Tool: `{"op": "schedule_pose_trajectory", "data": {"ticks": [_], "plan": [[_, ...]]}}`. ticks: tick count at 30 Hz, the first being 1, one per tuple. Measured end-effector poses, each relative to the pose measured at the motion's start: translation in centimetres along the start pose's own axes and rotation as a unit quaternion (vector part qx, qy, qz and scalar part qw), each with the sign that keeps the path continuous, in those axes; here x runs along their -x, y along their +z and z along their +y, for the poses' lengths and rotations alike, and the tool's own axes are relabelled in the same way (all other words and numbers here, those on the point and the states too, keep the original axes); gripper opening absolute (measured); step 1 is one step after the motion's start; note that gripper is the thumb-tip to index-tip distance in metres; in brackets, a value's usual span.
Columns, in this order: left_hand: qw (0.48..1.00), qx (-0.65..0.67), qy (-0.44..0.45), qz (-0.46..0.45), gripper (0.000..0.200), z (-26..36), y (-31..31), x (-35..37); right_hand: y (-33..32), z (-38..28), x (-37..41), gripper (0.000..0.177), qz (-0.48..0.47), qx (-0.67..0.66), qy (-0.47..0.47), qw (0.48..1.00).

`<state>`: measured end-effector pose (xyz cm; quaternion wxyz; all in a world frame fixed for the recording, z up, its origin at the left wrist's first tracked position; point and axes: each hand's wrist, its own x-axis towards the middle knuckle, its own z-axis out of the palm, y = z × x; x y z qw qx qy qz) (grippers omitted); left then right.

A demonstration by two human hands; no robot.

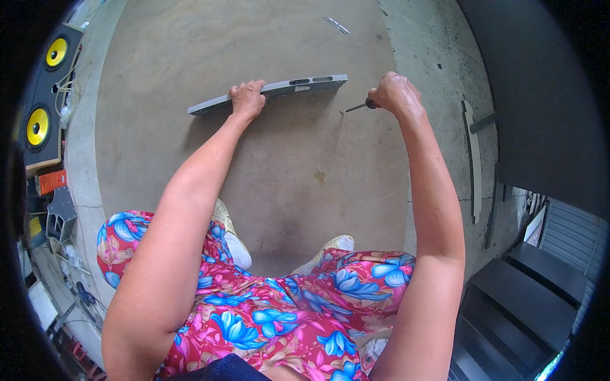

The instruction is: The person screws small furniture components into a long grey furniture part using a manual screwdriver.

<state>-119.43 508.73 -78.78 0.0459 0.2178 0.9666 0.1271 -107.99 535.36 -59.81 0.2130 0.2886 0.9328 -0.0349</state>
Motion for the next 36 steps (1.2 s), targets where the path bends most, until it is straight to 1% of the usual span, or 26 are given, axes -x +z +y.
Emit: {"op": "schedule_pose_trajectory", "data": {"ticks": [5,8,11,14,19,22,26,29,32,36], "plan": [[1.0,-0.001,0.0,-0.002,0.023,0.0,0.0,0.0,0.5,1.1,-0.7,0.028,0.005,-0.012,0.022,1.0],[1.0,-0.001,0.001,0.001,0.023,0.0,0.1,0.1,0.1,1.8,-0.9,0.028,-0.031,-0.061,0.02,0.997],[1.0,0.003,0.001,0.002,0.023,-0.1,0.2,0.2,-0.2,2.4,-0.9,0.029,-0.035,-0.106,0.001,0.994],[1.0,0.003,-0.001,0.001,0.023,-0.1,0.2,0.3,-0.3,2.5,-1.0,0.029,-0.036,-0.092,-0.008,0.995],[1.0,0.004,-0.002,-0.002,0.023,-0.1,0.2,0.8,-0.5,2.5,-0.4,0.029,-0.043,-0.118,-0.021,0.992],[1.0,-0.007,-0.005,-0.003,0.028,-0.3,0.7,1.2,-0.5,2.6,-0.2,0.029,-0.051,-0.12,-0.028,0.991],[1.0,-0.007,-0.005,0.021,0.03,-0.2,1.4,2.1,-0.8,2.6,0.6,0.029,-0.06,-0.092,-0.032,0.993],[0.999,0.005,-0.003,0.046,0.03,-0.4,1.9,2.7,0.4,3.8,-0.4,0.029,-0.049,-0.117,-0.039,0.991],[0.998,0.005,-0.003,0.055,0.031,-0.6,2.4,2.9,0.3,3.9,0.0,0.029,-0.06,-0.144,-0.052,0.986],[0.997,0.004,0.01,0.071,0.032,-1.1,3.0,3.3,0.8,4.3,-0.2,0.029,-0.057,-0.135,-0.043,0.988]]}}
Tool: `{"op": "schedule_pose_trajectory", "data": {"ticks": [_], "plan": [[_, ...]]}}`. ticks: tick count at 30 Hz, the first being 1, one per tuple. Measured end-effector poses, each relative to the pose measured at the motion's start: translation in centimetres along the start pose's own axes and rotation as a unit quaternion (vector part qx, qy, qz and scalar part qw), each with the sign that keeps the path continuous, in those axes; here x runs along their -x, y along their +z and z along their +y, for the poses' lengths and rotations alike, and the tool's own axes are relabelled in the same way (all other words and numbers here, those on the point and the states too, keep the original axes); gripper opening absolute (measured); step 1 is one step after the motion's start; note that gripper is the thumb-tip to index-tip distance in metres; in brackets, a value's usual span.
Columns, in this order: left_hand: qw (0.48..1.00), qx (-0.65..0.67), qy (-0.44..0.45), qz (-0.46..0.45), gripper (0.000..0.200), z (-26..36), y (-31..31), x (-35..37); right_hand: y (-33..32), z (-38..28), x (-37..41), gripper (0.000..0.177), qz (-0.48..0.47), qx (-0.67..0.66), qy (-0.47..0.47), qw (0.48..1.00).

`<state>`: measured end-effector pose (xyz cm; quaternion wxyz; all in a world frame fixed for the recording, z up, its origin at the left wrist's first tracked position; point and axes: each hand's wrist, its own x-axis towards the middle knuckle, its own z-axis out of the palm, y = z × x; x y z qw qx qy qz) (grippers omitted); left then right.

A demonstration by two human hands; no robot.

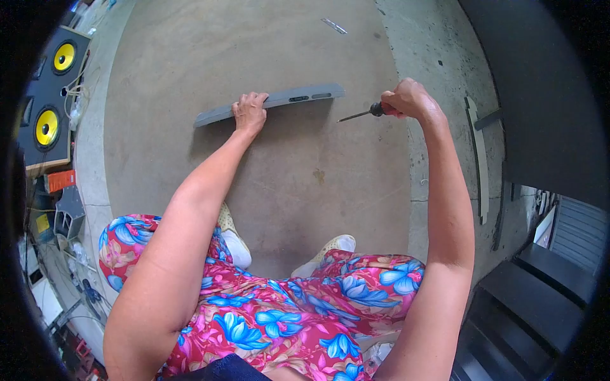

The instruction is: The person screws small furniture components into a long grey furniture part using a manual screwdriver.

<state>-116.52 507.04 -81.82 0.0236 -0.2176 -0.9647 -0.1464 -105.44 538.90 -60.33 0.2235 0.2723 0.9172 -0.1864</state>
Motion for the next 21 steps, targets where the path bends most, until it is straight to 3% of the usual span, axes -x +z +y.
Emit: {"op": "schedule_pose_trajectory", "data": {"ticks": [16,21], "plan": [[1.0,0.007,0.004,-0.026,0.033,-0.5,-1.1,-0.2,-0.2,-0.1,0.6,0.034,-0.01,-0.011,-0.031,0.999],[0.982,0.057,-0.011,-0.179,0.033,-0.5,-4.4,-1.3,0.4,0.0,-0.1,0.034,-0.005,-0.025,-0.042,0.999]]}}
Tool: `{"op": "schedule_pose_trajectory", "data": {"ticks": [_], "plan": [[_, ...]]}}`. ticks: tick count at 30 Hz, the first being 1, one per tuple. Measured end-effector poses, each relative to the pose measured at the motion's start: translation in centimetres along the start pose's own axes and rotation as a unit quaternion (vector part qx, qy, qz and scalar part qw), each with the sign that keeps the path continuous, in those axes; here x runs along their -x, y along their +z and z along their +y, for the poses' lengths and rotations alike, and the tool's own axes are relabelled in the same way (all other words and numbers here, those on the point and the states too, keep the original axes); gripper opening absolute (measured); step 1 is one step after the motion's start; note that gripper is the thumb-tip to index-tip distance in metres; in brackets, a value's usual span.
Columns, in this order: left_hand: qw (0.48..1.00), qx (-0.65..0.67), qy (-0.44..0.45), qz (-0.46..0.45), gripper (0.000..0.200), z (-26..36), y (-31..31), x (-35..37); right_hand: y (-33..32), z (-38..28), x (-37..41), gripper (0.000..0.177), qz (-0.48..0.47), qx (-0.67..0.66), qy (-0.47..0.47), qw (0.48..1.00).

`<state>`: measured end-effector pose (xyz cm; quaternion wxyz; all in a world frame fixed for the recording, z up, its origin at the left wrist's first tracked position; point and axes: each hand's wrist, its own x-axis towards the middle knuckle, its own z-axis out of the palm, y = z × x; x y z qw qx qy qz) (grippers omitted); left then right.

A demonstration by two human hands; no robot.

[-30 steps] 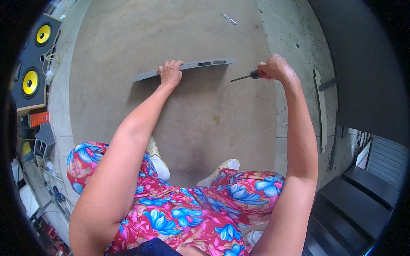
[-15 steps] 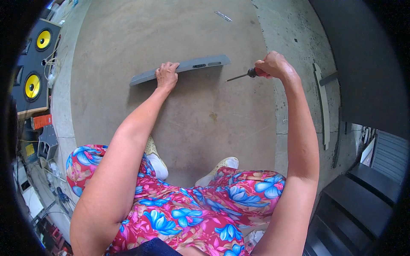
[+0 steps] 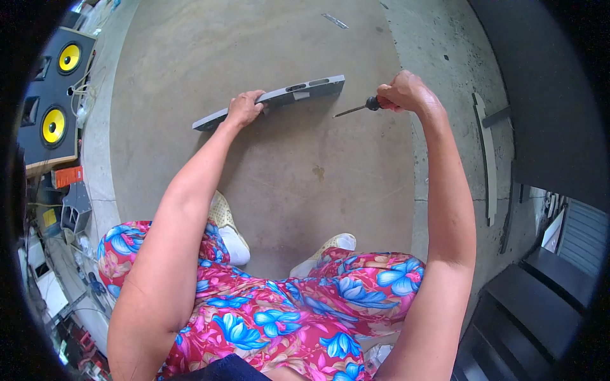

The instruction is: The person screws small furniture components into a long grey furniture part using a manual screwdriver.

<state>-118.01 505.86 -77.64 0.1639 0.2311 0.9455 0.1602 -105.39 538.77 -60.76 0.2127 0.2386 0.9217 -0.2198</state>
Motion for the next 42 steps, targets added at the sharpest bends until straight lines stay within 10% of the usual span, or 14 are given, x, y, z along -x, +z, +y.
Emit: {"op": "schedule_pose_trajectory", "data": {"ticks": [10,19,42], "plan": [[0.989,0.122,-0.017,-0.076,0.039,-2.5,0.7,-1.1,0.1,-0.3,-0.7,0.035,-0.012,0.01,-0.004,1.0],[0.997,0.015,0.034,0.065,0.055,1.8,2.3,-0.6,0.0,0.5,-0.4,0.032,-0.014,-0.004,0.004,1.0],[0.925,0.137,0.219,0.279,0.023,5.2,6.2,0.4,-0.4,-0.2,0.0,0.03,-0.006,0.027,0.019,0.999]]}}
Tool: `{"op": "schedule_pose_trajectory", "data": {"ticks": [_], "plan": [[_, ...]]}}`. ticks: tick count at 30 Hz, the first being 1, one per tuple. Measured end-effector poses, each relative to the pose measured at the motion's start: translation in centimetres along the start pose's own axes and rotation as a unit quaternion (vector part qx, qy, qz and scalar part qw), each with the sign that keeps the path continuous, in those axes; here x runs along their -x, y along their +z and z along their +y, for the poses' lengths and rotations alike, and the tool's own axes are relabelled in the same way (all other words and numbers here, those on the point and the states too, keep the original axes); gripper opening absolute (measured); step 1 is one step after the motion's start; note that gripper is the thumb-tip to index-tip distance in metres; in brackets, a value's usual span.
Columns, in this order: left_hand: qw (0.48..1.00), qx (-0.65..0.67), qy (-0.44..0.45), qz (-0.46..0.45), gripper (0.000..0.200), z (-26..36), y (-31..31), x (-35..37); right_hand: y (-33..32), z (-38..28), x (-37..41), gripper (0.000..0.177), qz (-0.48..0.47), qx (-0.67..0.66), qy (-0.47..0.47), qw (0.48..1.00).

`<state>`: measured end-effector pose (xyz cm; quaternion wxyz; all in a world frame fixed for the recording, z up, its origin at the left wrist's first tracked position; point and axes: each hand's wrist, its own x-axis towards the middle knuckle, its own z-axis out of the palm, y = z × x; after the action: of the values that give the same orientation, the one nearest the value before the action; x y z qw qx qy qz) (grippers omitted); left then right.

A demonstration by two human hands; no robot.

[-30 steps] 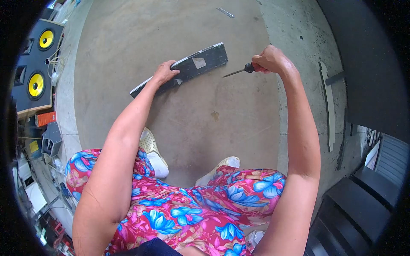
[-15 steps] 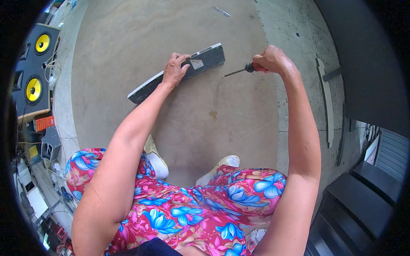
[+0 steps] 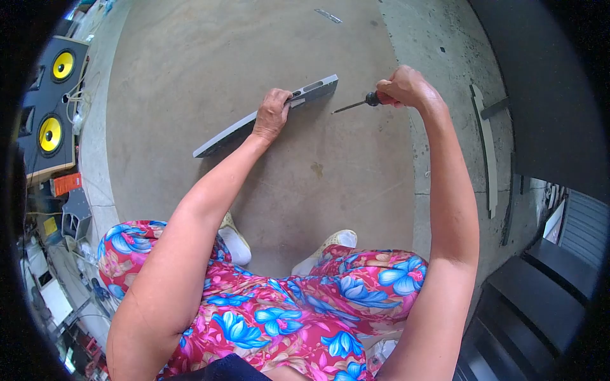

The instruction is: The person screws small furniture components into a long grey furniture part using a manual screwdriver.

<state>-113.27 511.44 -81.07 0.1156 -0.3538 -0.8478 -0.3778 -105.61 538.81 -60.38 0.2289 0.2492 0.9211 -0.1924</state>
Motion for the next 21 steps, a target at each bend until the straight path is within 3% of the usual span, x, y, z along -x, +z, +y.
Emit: {"op": "schedule_pose_trajectory", "data": {"ticks": [15,21], "plan": [[0.999,0.023,-0.028,-0.028,0.021,0.1,-0.4,-0.4,0.8,0.1,-0.7,0.032,0.006,0.007,-0.005,1.0],[1.0,0.005,-0.02,-0.017,0.035,0.3,-0.2,0.4,0.6,-0.1,-0.4,0.036,0.013,0.008,-0.005,1.0]]}}
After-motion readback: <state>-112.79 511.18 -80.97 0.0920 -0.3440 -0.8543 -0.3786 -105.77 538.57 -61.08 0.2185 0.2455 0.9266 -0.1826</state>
